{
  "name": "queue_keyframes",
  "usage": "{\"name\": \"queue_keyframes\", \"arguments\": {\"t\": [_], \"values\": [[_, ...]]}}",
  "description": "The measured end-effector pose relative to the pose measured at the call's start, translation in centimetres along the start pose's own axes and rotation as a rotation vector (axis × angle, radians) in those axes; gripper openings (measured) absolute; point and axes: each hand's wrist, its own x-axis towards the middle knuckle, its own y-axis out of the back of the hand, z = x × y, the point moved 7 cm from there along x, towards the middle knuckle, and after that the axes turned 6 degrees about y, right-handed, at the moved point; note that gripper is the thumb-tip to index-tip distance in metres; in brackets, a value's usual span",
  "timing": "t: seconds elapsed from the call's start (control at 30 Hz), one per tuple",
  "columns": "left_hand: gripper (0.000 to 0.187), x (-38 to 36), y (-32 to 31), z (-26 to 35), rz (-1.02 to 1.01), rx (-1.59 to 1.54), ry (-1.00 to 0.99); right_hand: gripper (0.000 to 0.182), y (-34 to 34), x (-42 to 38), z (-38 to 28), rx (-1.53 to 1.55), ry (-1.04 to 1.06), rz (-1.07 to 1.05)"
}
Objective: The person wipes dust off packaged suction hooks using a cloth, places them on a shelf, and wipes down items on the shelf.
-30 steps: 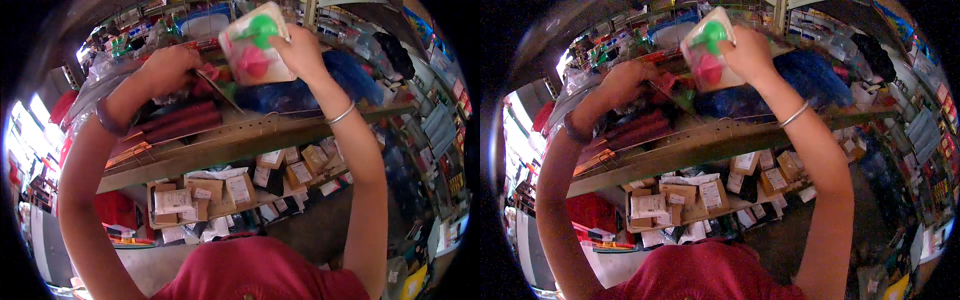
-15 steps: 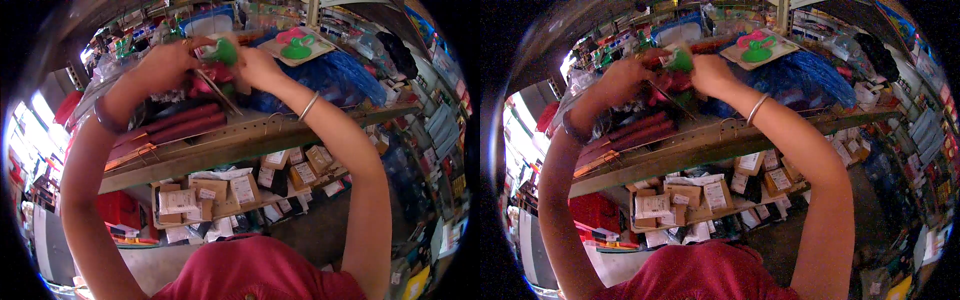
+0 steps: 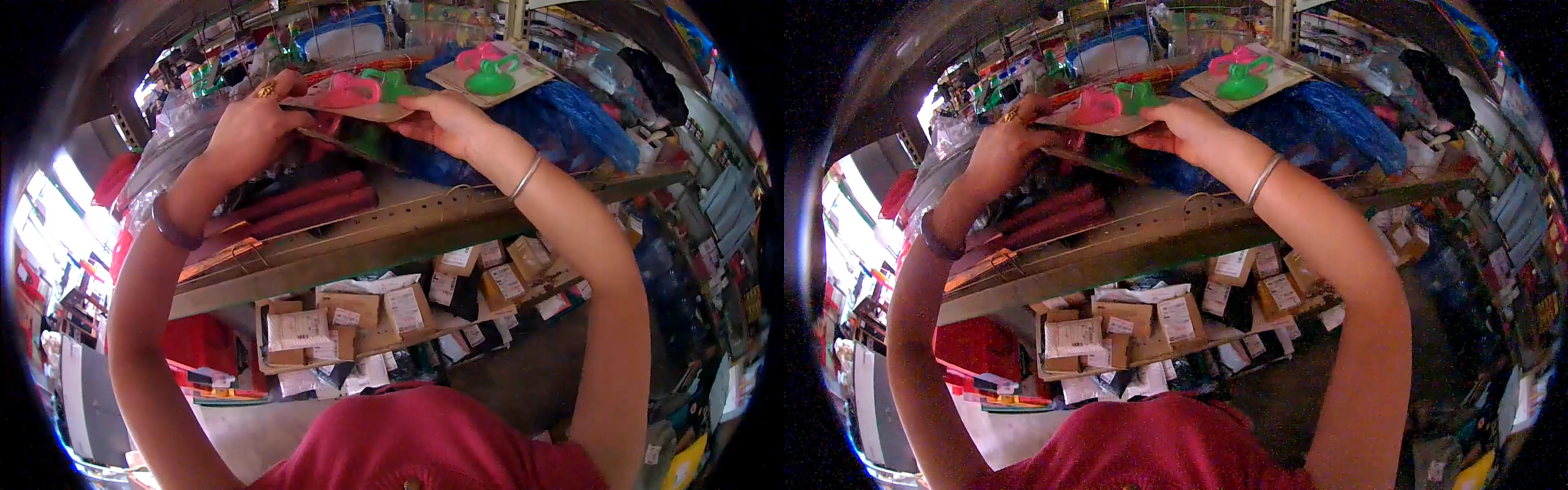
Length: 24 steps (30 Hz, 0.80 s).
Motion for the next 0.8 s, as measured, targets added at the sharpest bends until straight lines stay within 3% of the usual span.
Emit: {"name": "queue_keyframes", "arguments": {"t": [0.1, 0.2, 0.3, 0.43, 0.47, 0.5, 0.57, 0.63, 0.67, 0.7, 0.8], "values": [[0.031, -0.1, 0.5, 1.0, 0.154, -0.044, -0.193, 0.019, 0.2, 0.5, -1.8, 0.084, 0.165, 0.021], [0.028, 0.1, 0.5, 1.2, 0.284, 0.145, -0.192, 0.022, 0.2, 0.9, -1.9, 0.098, 0.140, 0.050], [0.026, 0.6, -0.1, 0.9, 0.249, 0.078, -0.313, 0.033, -0.4, -0.5, 2.1, -0.216, -0.252, -0.061], [0.022, 0.8, -0.9, 0.1, 0.197, 0.017, -0.284, 0.043, -1.8, -2.0, -1.1, -1.299, -0.151, -0.285], [0.021, 0.9, -0.8, 0.2, 0.202, 0.014, -0.297, 0.041, -2.7, -1.7, -3.9, -1.639, 0.284, -0.194], [0.020, 0.9, -0.8, 0.2, 0.209, 0.010, -0.309, 0.026, -3.2, -1.8, -6.0, -1.901, 0.638, 0.028], [0.021, 1.6, -1.5, -0.4, 0.129, 0.019, -0.259, 0.031, -3.4, -2.7, -7.1, -1.844, 0.854, 0.068], [0.022, 1.9, -1.7, -0.4, 0.077, 0.028, -0.240, 0.036, -3.7, -2.3, -4.1, -1.686, 0.859, -0.231], [0.023, 2.1, -1.5, -0.1, 0.062, 0.030, -0.249, 0.038, -4.0, -2.4, -2.6, -1.598, 0.853, -0.373], [0.024, 2.3, -1.3, 0.3, 0.048, 0.033, -0.258, 0.035, -3.8, -1.8, -0.9, -1.737, 0.647, -0.446], [0.028, 2.3, -0.3, 1.6, 0.122, -0.054, -0.369, 0.025, -3.2, -1.0, 0.4, -1.737, 0.608, -0.357]]}}
